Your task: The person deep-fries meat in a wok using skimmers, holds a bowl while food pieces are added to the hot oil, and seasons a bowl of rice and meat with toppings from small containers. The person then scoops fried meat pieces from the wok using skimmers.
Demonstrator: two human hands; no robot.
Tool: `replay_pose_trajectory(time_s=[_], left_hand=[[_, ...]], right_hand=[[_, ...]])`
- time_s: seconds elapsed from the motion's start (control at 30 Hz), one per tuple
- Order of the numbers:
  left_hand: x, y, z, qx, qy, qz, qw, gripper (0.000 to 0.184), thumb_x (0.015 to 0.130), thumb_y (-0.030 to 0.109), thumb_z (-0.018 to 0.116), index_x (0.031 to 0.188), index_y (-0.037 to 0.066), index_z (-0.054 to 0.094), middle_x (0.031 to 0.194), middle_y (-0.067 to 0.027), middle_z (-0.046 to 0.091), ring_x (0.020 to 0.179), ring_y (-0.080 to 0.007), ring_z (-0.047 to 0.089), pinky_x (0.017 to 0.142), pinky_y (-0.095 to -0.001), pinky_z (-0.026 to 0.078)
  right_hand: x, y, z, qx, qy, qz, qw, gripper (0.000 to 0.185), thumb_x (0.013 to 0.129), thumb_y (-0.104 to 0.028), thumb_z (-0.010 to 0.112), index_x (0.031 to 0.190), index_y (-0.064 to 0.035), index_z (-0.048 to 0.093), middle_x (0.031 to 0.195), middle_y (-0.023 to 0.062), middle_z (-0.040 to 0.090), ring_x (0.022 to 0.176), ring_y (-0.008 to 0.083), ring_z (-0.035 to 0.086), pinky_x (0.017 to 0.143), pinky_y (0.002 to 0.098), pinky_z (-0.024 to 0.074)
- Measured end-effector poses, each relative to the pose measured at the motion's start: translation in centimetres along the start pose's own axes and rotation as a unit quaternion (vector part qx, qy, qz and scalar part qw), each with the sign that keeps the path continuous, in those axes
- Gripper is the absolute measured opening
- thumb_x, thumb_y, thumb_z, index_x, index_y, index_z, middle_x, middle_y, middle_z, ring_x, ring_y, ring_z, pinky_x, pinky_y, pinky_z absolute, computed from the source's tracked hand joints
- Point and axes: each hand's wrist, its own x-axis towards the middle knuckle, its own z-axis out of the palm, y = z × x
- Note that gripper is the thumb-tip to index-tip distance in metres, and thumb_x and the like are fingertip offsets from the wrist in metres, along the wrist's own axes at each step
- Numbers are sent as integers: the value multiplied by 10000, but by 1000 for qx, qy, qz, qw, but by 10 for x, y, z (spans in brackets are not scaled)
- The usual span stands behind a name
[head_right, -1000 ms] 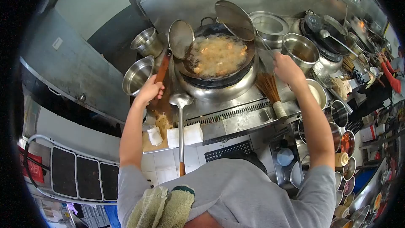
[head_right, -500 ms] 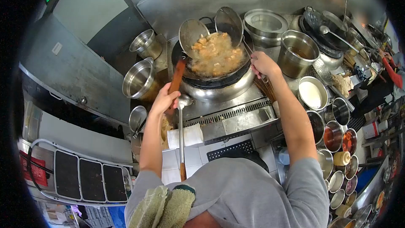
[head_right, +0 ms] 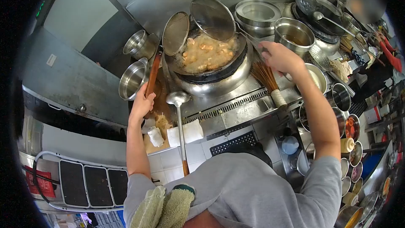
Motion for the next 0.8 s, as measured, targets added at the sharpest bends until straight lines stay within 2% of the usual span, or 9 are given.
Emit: replay_pose_trajectory(time_s=[0.03, 0.1, 0.17, 0.27, 0.37, 0.43, 0.6, 0.63, 0.8], left_hand=[[10, -6, 1, 75, 33, 49, 995, 544, 874, 64, 544, 1389, 54, 371, 831, -143, 626, 711, -258, 613, 631, -347, 490], [26, -11, 2, 148, 67, 99, 982, 538, 864, 65, 543, 1377, 49, 382, 917, -197, 657, 824, -339, 650, 730, -391, 507], [28, 11, 15, 199, 100, 127, 967, 528, 841, 64, 542, 1352, 51, 410, 1086, -262, 610, 1034, -418, 577, 897, -428, 450], [55, 12, 35, 190, 71, 112, 973, 524, 834, 68, 542, 1344, 65, 425, 1103, -274, 595, 1029, -414, 577, 893, -435, 455], [75, 1, 50, 137, 38, 123, 982, 528, 836, 93, 567, 1344, 58, 427, 1123, -248, 603, 1059, -374, 585, 919, -395, 449], [71, 4, 49, 122, 24, 121, 985, 527, 838, 100, 573, 1344, 55, 430, 1127, -239, 605, 1068, -360, 587, 924, -381, 446], [51, 4, 25, 119, -44, 111, 986, 511, 847, 111, 590, 1335, 58, 449, 1136, -212, 611, 1070, -329, 591, 918, -345, 441], [55, -6, 24, 116, -17, 146, 982, 505, 849, 108, 586, 1334, 66, 454, 1131, -216, 615, 1065, -341, 593, 914, -361, 445], [49, 3, 18, 165, 46, 157, 973, 503, 845, 78, 568, 1334, 67, 454, 1107, -255, 604, 1021, -398, 589, 882, -411, 462]], right_hand=[[-10, -1, -6, -38, 14, -8, 999, 379, 909, -73, 466, 1284, -19, 474, 641, 60, 525, 460, 150, 495, 419, 315, 429], [-29, -1, -16, -85, 42, -20, 995, 375, 898, -75, 486, 1272, -48, 494, 630, 79, 530, 509, 178, 518, 509, 335, 445], [-41, 5, -23, -102, 51, -25, 993, 375, 895, -77, 495, 1269, -48, 497, 629, 80, 527, 529, 172, 524, 516, 329, 446], [-52, 22, -26, -142, 89, -74, 983, 385, 877, -63, 518, 1261, -42, 500, 642, 103, 535, 557, 202, 530, 553, 331, 452], [-61, 23, -28, -195, 108, -111, 969, 400, 864, -47, 523, 1263, -37, 496, 687, 160, 581, 614, 286, 585, 618, 373, 471], [-71, 17, -27, -217, 112, -119, 962, 421, 813, -45, 571, 1230, -20, 520, 849, 233, 646, 865, 405, 618, 785, 445, 482], [-84, 8, -20, -325, 50, -88, 940, 441, 783, -12, 570, 1222, -29, 530, 793, 239, 641, 848, 372, 633, 750, 462, 484], [-80, 13, -15, -309, 52, -87, 946, 438, 785, -15, 563, 1222, -31, 530, 801, 237, 643, 850, 374, 631, 752, 465, 483], [-63, 36, -12, -161, 115, -115, 973, 440, 803, -47, 540, 1242, -32, 519, 966, 252, 639, 936, 391, 608, 836, 449, 473]])
